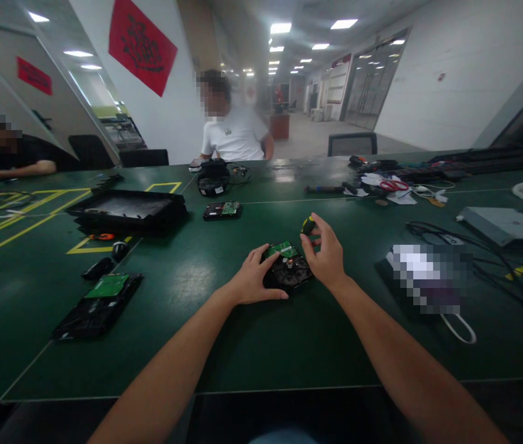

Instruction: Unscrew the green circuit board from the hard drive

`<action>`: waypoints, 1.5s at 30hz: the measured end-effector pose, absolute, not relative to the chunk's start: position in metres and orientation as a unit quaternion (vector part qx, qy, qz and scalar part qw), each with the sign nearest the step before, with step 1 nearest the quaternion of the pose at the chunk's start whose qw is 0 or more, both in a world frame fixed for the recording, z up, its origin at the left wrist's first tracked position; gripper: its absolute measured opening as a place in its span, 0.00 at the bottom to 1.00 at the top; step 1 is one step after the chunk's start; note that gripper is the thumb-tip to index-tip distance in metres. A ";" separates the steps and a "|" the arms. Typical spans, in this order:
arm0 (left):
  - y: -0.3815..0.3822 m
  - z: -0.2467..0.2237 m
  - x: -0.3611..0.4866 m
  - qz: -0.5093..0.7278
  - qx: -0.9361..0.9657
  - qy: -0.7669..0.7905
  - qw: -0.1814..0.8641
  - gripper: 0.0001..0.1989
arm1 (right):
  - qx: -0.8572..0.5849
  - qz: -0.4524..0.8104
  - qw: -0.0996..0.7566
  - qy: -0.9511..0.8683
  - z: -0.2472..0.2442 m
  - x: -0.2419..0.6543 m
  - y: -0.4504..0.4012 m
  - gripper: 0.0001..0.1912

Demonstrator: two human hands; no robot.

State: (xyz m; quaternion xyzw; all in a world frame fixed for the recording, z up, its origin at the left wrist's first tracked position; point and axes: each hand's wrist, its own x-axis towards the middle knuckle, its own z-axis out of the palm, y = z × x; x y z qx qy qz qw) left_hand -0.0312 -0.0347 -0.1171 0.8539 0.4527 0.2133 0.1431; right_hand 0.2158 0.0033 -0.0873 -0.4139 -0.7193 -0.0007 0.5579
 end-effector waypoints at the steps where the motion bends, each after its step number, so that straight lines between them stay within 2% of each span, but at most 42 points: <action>1: -0.035 -0.117 -0.031 0.213 0.854 0.453 0.144 0.59 | -0.415 -0.001 0.559 -0.718 -0.087 0.216 0.003 0.30; 19: -0.035 -0.117 -0.032 0.197 0.856 0.456 0.142 0.60 | -0.409 0.017 0.553 -0.726 -0.086 0.217 0.002 0.28; 45: -0.033 -0.117 -0.033 0.205 0.858 0.448 0.145 0.61 | -0.396 0.013 0.564 -0.724 -0.087 0.214 0.002 0.30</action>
